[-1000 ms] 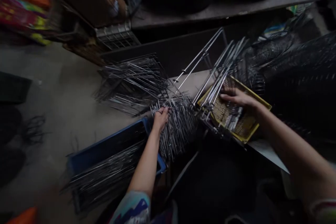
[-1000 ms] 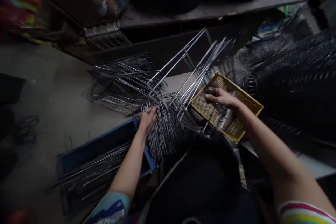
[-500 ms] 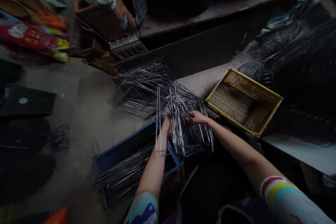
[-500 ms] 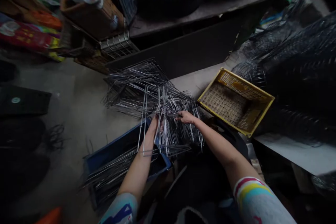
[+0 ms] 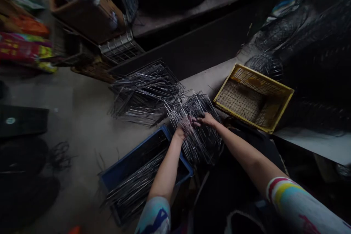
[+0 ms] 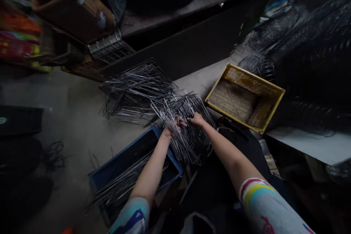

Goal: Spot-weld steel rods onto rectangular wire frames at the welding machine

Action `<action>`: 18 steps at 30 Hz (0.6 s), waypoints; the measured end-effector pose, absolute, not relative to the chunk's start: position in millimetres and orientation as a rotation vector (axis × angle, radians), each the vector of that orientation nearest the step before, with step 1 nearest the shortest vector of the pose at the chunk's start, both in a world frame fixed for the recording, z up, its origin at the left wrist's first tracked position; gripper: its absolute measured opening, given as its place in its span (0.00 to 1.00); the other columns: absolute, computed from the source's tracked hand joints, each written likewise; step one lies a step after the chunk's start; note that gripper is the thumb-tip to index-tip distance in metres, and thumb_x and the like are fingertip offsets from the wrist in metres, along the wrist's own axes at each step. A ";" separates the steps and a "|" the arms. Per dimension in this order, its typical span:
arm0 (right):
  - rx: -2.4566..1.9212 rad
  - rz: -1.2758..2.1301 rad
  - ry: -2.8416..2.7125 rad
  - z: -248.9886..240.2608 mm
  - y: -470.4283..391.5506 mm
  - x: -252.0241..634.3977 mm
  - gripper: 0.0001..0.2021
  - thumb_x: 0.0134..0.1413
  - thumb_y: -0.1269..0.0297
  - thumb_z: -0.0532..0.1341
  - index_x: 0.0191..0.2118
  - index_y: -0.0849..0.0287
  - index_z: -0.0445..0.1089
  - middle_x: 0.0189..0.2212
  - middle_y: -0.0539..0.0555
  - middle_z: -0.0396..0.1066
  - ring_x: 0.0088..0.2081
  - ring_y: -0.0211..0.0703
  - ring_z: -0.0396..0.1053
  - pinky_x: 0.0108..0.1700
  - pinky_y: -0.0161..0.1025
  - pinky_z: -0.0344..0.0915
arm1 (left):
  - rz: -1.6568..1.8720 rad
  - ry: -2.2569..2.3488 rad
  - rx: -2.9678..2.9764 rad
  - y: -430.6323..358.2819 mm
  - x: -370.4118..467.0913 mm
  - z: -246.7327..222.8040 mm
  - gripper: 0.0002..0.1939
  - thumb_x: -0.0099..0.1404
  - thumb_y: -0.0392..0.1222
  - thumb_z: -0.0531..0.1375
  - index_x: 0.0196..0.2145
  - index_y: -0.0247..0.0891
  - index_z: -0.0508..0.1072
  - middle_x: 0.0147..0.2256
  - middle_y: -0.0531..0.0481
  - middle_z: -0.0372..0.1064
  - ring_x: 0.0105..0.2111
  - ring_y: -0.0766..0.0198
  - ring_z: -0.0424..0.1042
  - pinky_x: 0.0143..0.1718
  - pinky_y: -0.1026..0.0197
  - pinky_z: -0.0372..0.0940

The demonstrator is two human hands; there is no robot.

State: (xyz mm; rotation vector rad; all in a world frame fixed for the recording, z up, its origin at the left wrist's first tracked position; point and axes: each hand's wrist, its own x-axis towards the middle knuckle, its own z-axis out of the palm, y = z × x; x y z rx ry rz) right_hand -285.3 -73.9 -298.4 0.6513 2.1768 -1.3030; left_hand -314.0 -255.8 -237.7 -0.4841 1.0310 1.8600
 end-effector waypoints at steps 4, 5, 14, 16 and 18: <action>0.785 -1.235 2.255 -295.4 -70.8 -284.6 0.26 0.49 0.56 0.66 0.52 0.62 0.67 0.44 0.60 0.73 0.45 0.49 0.72 0.47 0.42 0.67 | 1.847 0.979 -0.359 -246.7 -316.8 -252.4 0.19 0.54 0.47 0.66 0.41 0.36 0.71 0.22 0.50 0.70 0.16 0.66 0.66 0.16 0.67 0.59; 0.812 -1.221 2.291 -290.9 -72.3 -285.7 0.30 0.49 0.56 0.66 0.56 0.63 0.63 0.48 0.63 0.71 0.48 0.51 0.70 0.49 0.43 0.66 | 1.850 0.973 -0.339 -246.0 -318.9 -254.0 0.20 0.53 0.48 0.66 0.41 0.36 0.71 0.20 0.51 0.69 0.16 0.66 0.65 0.16 0.66 0.60; 0.197 -1.191 2.639 -230.3 -100.6 -276.1 0.17 0.58 0.66 0.57 0.53 0.51 0.67 0.58 0.55 0.61 0.58 0.50 0.56 0.57 0.44 0.55 | 1.872 1.024 -0.329 -249.5 -335.5 -248.6 0.12 0.53 0.46 0.64 0.33 0.37 0.72 0.15 0.56 0.59 0.12 0.71 0.55 0.13 0.69 0.54; 0.210 -1.192 2.553 -227.8 -103.1 -274.3 0.12 0.59 0.62 0.57 0.47 0.53 0.71 0.50 0.56 0.69 0.52 0.49 0.62 0.53 0.41 0.58 | 1.866 1.041 -0.360 -249.2 -333.5 -247.7 0.12 0.53 0.45 0.63 0.34 0.36 0.72 0.16 0.55 0.62 0.13 0.70 0.57 0.13 0.69 0.54; 0.355 -1.175 2.510 -228.6 -104.8 -273.2 0.11 0.60 0.59 0.56 0.43 0.55 0.73 0.43 0.57 0.72 0.46 0.48 0.65 0.49 0.39 0.60 | 1.842 1.060 -0.408 -249.9 -331.3 -249.0 0.13 0.54 0.43 0.62 0.37 0.36 0.73 0.19 0.52 0.66 0.14 0.70 0.59 0.13 0.69 0.53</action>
